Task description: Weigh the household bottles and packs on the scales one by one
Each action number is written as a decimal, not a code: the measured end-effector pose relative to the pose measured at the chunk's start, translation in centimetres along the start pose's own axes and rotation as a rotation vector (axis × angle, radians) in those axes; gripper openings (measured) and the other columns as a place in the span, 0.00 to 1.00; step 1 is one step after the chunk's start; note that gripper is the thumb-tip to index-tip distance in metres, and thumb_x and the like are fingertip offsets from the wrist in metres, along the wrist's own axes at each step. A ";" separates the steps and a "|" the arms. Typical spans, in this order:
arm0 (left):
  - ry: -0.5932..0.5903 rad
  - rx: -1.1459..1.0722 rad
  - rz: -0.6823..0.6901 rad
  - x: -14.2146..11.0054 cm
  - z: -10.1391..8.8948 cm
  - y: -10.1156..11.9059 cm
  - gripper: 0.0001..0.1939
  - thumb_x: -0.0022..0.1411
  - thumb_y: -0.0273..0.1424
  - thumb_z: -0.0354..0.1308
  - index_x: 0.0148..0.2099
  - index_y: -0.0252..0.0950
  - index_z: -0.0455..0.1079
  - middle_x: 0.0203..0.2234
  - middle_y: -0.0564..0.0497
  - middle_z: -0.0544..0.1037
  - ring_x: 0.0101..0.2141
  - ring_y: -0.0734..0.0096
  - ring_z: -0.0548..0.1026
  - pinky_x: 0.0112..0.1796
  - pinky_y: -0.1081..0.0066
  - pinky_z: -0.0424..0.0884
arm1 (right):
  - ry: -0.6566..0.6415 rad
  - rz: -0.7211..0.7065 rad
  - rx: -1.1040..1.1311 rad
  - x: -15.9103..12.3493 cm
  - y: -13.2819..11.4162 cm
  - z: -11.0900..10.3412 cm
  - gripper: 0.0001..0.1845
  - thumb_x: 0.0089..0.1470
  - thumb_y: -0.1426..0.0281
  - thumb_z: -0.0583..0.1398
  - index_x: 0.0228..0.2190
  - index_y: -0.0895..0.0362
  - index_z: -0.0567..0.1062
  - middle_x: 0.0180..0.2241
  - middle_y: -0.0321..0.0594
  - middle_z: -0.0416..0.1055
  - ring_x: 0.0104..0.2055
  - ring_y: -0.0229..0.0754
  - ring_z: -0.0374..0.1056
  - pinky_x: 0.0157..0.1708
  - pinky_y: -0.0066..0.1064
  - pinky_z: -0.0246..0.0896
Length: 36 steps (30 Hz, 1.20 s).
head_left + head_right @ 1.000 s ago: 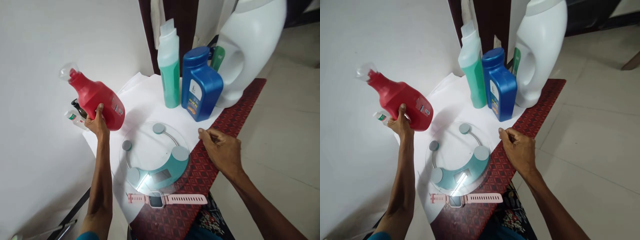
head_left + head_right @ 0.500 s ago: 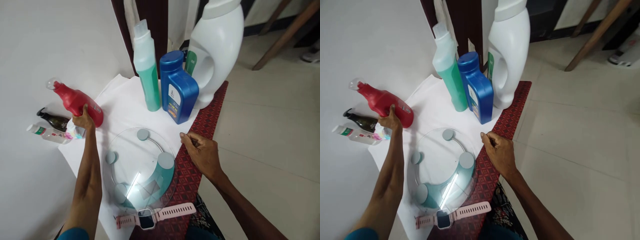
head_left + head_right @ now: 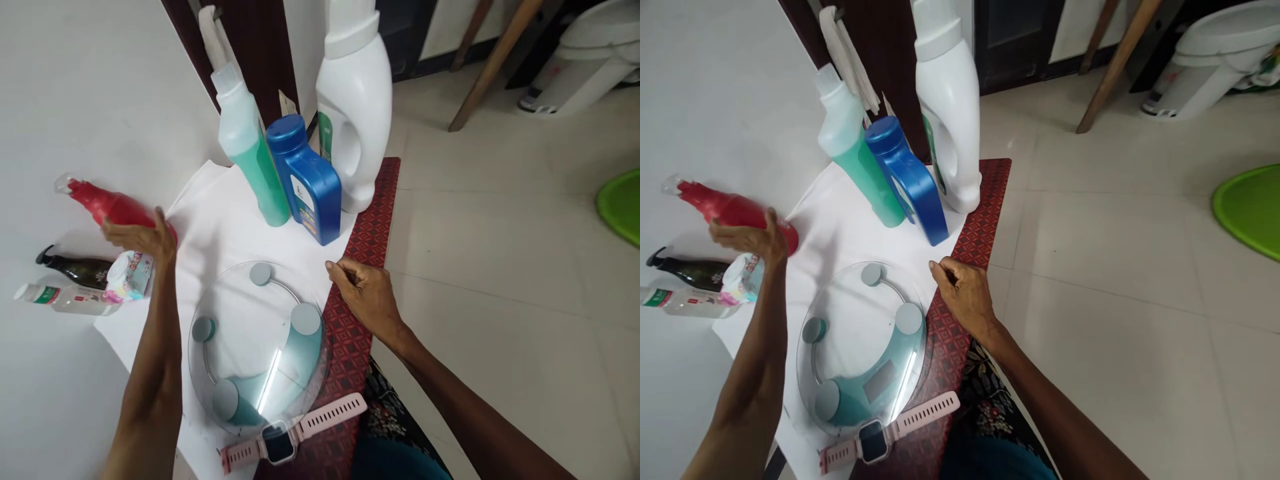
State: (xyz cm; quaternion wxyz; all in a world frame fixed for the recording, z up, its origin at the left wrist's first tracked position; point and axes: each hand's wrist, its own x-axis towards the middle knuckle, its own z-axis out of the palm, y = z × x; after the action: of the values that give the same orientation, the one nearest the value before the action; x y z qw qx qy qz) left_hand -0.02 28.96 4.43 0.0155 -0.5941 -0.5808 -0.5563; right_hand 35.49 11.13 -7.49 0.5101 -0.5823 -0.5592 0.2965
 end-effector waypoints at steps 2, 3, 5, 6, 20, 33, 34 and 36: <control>0.062 -0.040 0.049 -2.2 2.3 3.0 0.29 0.61 0.49 0.72 0.50 0.39 0.62 0.51 0.41 0.71 0.62 0.47 0.66 0.65 0.44 0.62 | 0.000 0.009 0.001 0.0 0.0 0.0 0.27 0.67 0.53 0.58 0.19 0.52 0.65 0.17 0.32 0.63 0.22 0.38 0.58 0.27 0.34 0.52; -0.014 -0.082 0.056 -3.2 3.7 4.5 0.26 0.63 0.49 0.71 0.49 0.38 0.66 0.47 0.43 0.74 0.53 0.52 0.73 0.60 0.49 0.69 | 0.001 0.011 0.000 -0.1 0.0 0.0 0.27 0.67 0.53 0.58 0.19 0.52 0.65 0.18 0.33 0.64 0.22 0.38 0.59 0.27 0.34 0.52; -0.158 -0.181 0.065 -4.6 6.7 7.4 0.24 0.66 0.53 0.68 0.45 0.39 0.71 0.39 0.47 0.77 0.43 0.60 0.77 0.49 0.59 0.75 | 0.002 0.008 -0.003 -0.1 0.0 0.1 0.27 0.67 0.53 0.58 0.19 0.52 0.66 0.18 0.32 0.64 0.22 0.38 0.59 0.28 0.34 0.53; -0.229 -0.273 0.057 -5.1 8.1 8.7 0.25 0.64 0.55 0.69 0.43 0.39 0.72 0.38 0.48 0.77 0.42 0.61 0.78 0.47 0.62 0.75 | 0.003 0.004 -0.003 -0.1 0.0 0.1 0.27 0.67 0.53 0.58 0.19 0.52 0.66 0.17 0.32 0.64 0.22 0.38 0.59 0.28 0.34 0.53; 0.003 -0.498 -0.369 -4.6 14.2 13.1 0.29 0.64 0.52 0.68 0.27 0.41 0.58 0.17 0.60 0.56 0.23 0.78 0.64 0.25 0.68 0.56 | 0.018 -0.005 0.052 0.1 0.3 0.2 0.26 0.66 0.54 0.57 0.19 0.52 0.64 0.18 0.32 0.63 0.22 0.37 0.58 0.28 0.34 0.52; 0.162 -0.475 -0.119 -6.7 -2.2 13.9 0.30 0.47 0.51 0.76 0.22 0.41 0.59 0.12 0.62 0.56 0.15 0.78 0.54 0.16 0.69 0.51 | 0.010 0.000 -0.004 0.0 0.3 0.2 0.26 0.66 0.53 0.57 0.20 0.51 0.66 0.18 0.33 0.64 0.23 0.38 0.58 0.29 0.34 0.53; 0.133 -0.473 -0.129 -7.2 -3.8 14.1 0.32 0.45 0.53 0.78 0.22 0.41 0.59 0.12 0.62 0.55 0.15 0.79 0.53 0.16 0.70 0.50 | 0.013 0.000 -0.005 0.0 0.2 0.2 0.25 0.66 0.53 0.57 0.20 0.51 0.66 0.18 0.34 0.64 0.23 0.38 0.58 0.30 0.35 0.54; 0.106 -0.453 -0.176 -8.6 -6.9 14.6 0.34 0.43 0.54 0.80 0.23 0.41 0.59 0.13 0.62 0.53 0.16 0.80 0.51 0.16 0.70 0.50 | 0.017 -0.003 -0.006 0.0 0.1 0.2 0.25 0.66 0.54 0.57 0.20 0.51 0.66 0.18 0.34 0.65 0.23 0.39 0.59 0.31 0.35 0.55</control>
State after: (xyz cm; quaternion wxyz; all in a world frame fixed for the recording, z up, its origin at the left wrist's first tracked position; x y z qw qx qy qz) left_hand 8.37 13.84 10.36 -0.1363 -0.4995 -0.4892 -0.7019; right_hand 35.36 11.16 -7.62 0.5135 -0.5856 -0.5567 0.2889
